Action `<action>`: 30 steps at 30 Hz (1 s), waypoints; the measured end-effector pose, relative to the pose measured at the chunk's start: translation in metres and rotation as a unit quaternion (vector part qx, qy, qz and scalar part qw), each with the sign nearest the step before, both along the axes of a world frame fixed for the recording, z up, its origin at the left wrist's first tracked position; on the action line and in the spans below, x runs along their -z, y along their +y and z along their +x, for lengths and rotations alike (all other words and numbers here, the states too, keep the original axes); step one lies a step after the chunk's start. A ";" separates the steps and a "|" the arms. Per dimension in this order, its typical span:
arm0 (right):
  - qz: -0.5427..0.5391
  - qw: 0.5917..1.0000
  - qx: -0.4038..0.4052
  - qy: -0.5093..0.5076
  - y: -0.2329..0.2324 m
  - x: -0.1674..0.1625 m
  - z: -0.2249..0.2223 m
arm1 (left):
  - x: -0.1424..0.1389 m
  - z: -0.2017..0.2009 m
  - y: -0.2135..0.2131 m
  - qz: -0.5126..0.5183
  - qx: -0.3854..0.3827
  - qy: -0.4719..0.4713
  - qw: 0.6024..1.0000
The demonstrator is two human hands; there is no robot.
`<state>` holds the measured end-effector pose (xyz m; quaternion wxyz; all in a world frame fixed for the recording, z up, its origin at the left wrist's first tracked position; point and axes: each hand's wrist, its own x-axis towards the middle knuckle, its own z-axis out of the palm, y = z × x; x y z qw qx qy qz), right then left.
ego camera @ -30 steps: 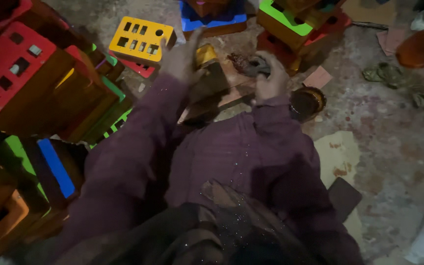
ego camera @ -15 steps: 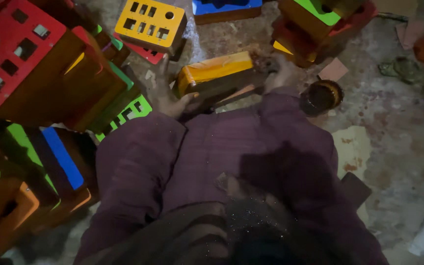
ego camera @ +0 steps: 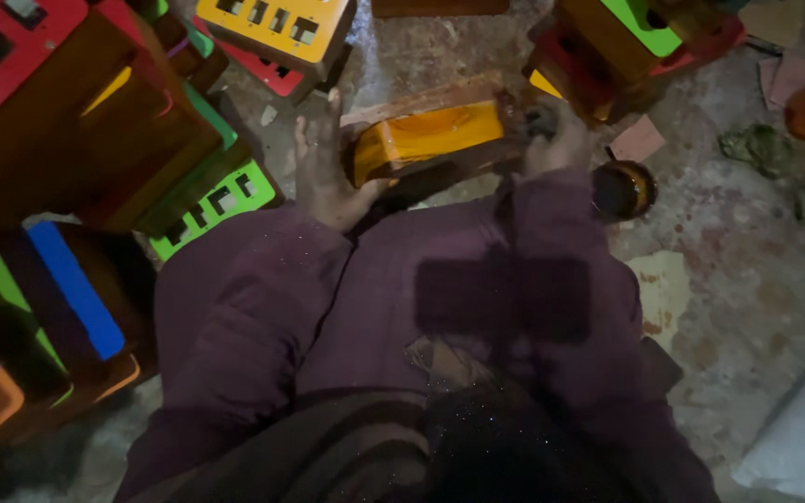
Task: The person is sitting on the floor and painting small wooden blocks with a brush. They repeatedly dip the brush into a container of paint and apply it to the blocks, turning them over to cover all sides.
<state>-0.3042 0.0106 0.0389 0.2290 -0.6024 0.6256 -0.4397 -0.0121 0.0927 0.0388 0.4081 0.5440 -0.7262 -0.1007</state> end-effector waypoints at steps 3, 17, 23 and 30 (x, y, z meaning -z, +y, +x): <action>-0.036 0.995 -0.002 0.098 0.007 -0.014 -0.006 | -0.001 -0.003 0.001 -0.021 0.010 -0.003 1.000; 0.062 0.996 0.023 0.058 -0.035 0.053 -0.033 | 0.001 0.018 -0.011 0.092 -0.035 -0.075 0.992; -0.129 0.989 -0.031 0.068 -0.002 0.052 0.013 | 0.007 0.038 -0.021 0.142 -0.074 -0.091 0.983; -0.016 0.997 0.008 0.078 -0.031 0.049 0.014 | -0.001 0.031 -0.030 0.212 -0.146 -0.179 0.950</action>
